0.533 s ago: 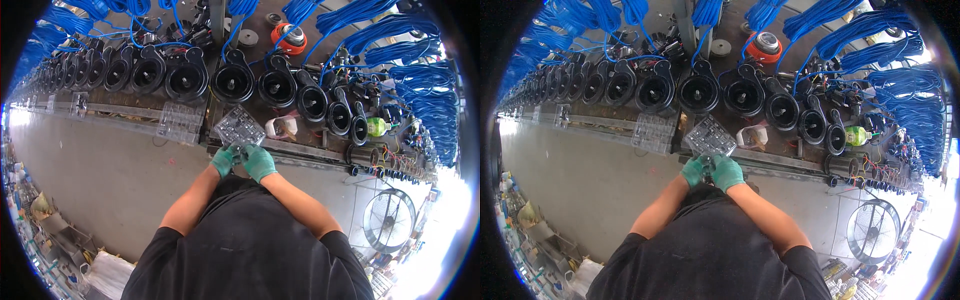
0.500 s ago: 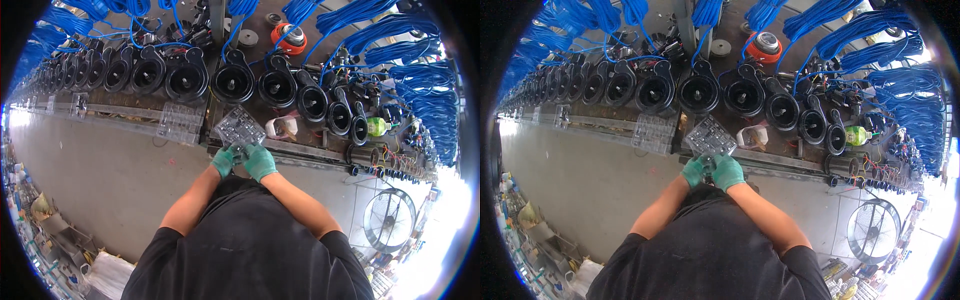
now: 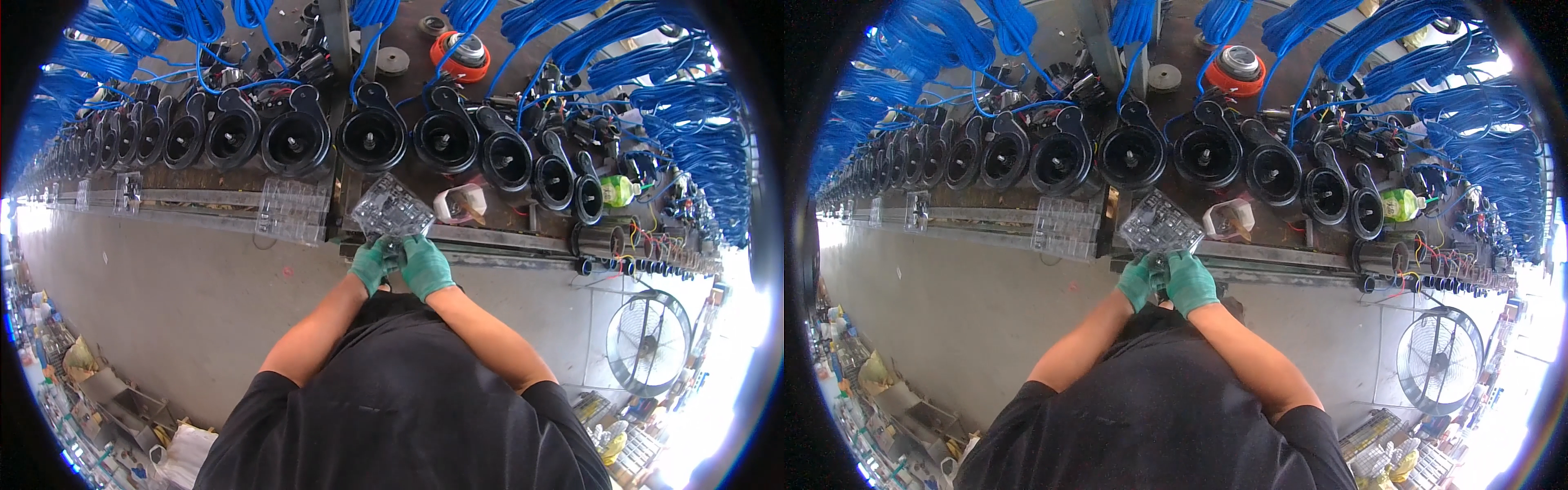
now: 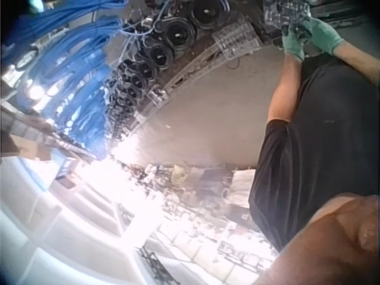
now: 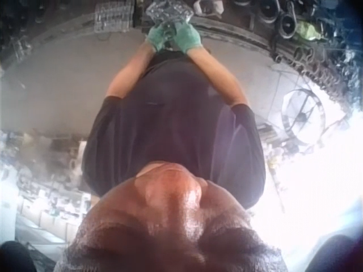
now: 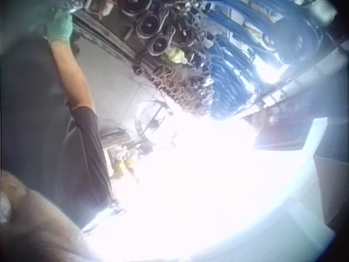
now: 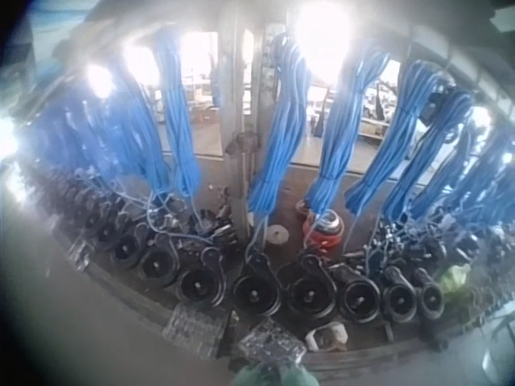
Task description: The person holds a bottle and pours liquid onto a series of circular components on a long assembly table, then places several small circular objects into clear plastic trays.
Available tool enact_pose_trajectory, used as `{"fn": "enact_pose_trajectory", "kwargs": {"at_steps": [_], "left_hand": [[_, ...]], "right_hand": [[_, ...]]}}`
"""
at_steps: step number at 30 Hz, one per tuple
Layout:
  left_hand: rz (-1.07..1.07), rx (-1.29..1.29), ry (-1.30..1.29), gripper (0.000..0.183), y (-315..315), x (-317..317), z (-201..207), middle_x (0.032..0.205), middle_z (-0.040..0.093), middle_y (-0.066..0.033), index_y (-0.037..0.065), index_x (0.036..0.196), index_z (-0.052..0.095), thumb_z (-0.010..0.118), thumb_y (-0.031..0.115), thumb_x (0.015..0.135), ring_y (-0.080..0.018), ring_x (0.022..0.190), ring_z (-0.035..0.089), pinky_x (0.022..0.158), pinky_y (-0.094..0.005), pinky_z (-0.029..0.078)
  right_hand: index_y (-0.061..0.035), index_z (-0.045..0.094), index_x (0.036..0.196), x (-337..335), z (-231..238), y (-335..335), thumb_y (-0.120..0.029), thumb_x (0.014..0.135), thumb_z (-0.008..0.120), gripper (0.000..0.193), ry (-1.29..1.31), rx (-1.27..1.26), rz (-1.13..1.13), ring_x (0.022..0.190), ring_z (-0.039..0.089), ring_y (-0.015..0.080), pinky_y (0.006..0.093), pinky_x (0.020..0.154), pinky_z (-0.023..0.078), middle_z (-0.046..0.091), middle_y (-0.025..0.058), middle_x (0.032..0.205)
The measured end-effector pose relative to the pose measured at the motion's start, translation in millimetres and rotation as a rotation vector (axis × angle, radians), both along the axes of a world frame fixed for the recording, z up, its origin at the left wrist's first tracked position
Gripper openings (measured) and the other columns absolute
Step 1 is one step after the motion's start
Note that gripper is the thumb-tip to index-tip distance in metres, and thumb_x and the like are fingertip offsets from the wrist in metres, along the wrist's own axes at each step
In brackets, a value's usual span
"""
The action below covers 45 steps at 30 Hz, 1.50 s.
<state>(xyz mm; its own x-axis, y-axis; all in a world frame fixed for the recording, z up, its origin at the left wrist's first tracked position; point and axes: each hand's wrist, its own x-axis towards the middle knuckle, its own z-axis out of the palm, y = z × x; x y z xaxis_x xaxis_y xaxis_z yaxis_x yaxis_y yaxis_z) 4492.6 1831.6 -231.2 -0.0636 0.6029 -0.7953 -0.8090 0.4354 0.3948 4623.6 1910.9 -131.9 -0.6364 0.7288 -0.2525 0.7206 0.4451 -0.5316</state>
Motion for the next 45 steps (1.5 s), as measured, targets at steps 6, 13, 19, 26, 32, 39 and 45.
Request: {"fn": "enact_pose_trajectory", "kwargs": {"at_steps": [6, 13, 19, 26, 32, 39, 45], "left_hand": [[0.035, -0.002, 0.029, 0.037, 2.1, 3.2, 12.4, 0.11, 0.075, -0.0087, 0.014, 0.132, 0.062, 0.066, 0.036, 0.102, -0.0259, 0.094, 0.074, 0.083, -0.0443, 0.06], [0.047, -0.012, 0.001, 0.03, 4.2, 1.3, 22.3, 0.106, 0.075, -0.0066, 0.014, 0.128, 0.066, 0.063, 0.032, 0.105, -0.0239, 0.09, 0.074, 0.076, -0.0387, 0.061], [-0.006, 0.044, 0.033, 0.027, 2.0, -1.0, 13.2, 0.101, 0.074, -0.0033, 0.014, 0.124, 0.068, 0.063, 0.034, 0.106, -0.0208, 0.083, 0.072, 0.073, -0.0365, 0.06], [-0.039, 0.043, -0.039, 0.029, -0.8, -6.7, 16.1, 0.093, 0.072, -0.0016, 0.014, 0.121, 0.068, 0.063, 0.038, 0.106, -0.019, 0.079, 0.071, 0.071, -0.0338, 0.059], [-0.041, 0.09, -0.088, 0.042, -7.5, -12.7, 11.9, 0.108, 0.074, -0.0051, 0.013, 0.135, 0.062, 0.065, 0.041, 0.104, -0.0209, 0.085, 0.073, 0.073, -0.0343, 0.059], [-0.042, 0.162, 0.034, 0.045, -10.8, -8.4, 13.9, 0.131, 0.069, -0.0115, 0.005, 0.142, 0.055, 0.061, 0.03, 0.105, -0.0279, 0.115, 0.068, 0.096, -0.0418, 0.057], [-0.02, 0.125, 0.058, 0.038, -6.8, -4.4, 12.7, 0.123, 0.072, -0.0158, 0.003, 0.137, 0.056, 0.057, 0.026, 0.107, -0.0326, 0.102, 0.074, 0.088, -0.0471, 0.062]], "right_hand": [[-0.0048, 0.064, 0.121, -3.2, -7.2, 1.6, -0.016, 0.094, 0.063, 0.03, 0.013, 0.003, -0.053, 0.097, 0.069, 0.0433, 0.0531, 0.084, 0.056, 0.07, 0.023, 0.112], [-0.0028, 0.063, 0.121, -8.5, -11.1, 15.6, -0.022, 0.09, 0.07, 0.037, -0.07, -0.151, -0.077, 0.096, 0.07, 0.0445, 0.0518, 0.082, 0.056, 0.073, 0.0262, 0.101], [-0.0022, 0.061, 0.121, -12.8, -8.4, 18.7, -0.024, 0.088, 0.073, 0.041, -0.077, -0.2, -0.089, 0.096, 0.071, 0.0445, 0.0513, 0.082, 0.056, 0.074, 0.0263, 0.1], [-0.0024, 0.061, 0.125, -18.8, -11.7, 28.3, -0.026, 0.087, 0.076, 0.047, -0.183, -0.22, -0.014, 0.096, 0.072, 0.0441, 0.0503, 0.082, 0.056, 0.074, 0.026, 0.098], [-0.0018, 0.064, 0.118, -15.3, -16.0, 32.3, -0.026, 0.088, 0.075, 0.041, -0.037, -0.155, 0.027, 0.092, 0.072, 0.0433, 0.0485, 0.081, 0.057, 0.074, 0.0236, 0.096], [-0.005, 0.066, 0.111, 14.3, -7.2, 16.6, -0.03, 0.084, 0.078, 0.039, 0.241, -0.08, 0.089, 0.084, 0.071, 0.0422, 0.0478, 0.074, 0.056, 0.073, 0.0209, 0.093], [-0.0025, 0.066, 0.105, 96.2, 98.2, 80.1, -0.01, 0.085, 0.078, 0.024, 0.541, -0.224, -0.205, 0.079, 0.068, 0.0116, 0.03, 0.075, 0.057, 0.072, 0.0059, 0.086]]}}
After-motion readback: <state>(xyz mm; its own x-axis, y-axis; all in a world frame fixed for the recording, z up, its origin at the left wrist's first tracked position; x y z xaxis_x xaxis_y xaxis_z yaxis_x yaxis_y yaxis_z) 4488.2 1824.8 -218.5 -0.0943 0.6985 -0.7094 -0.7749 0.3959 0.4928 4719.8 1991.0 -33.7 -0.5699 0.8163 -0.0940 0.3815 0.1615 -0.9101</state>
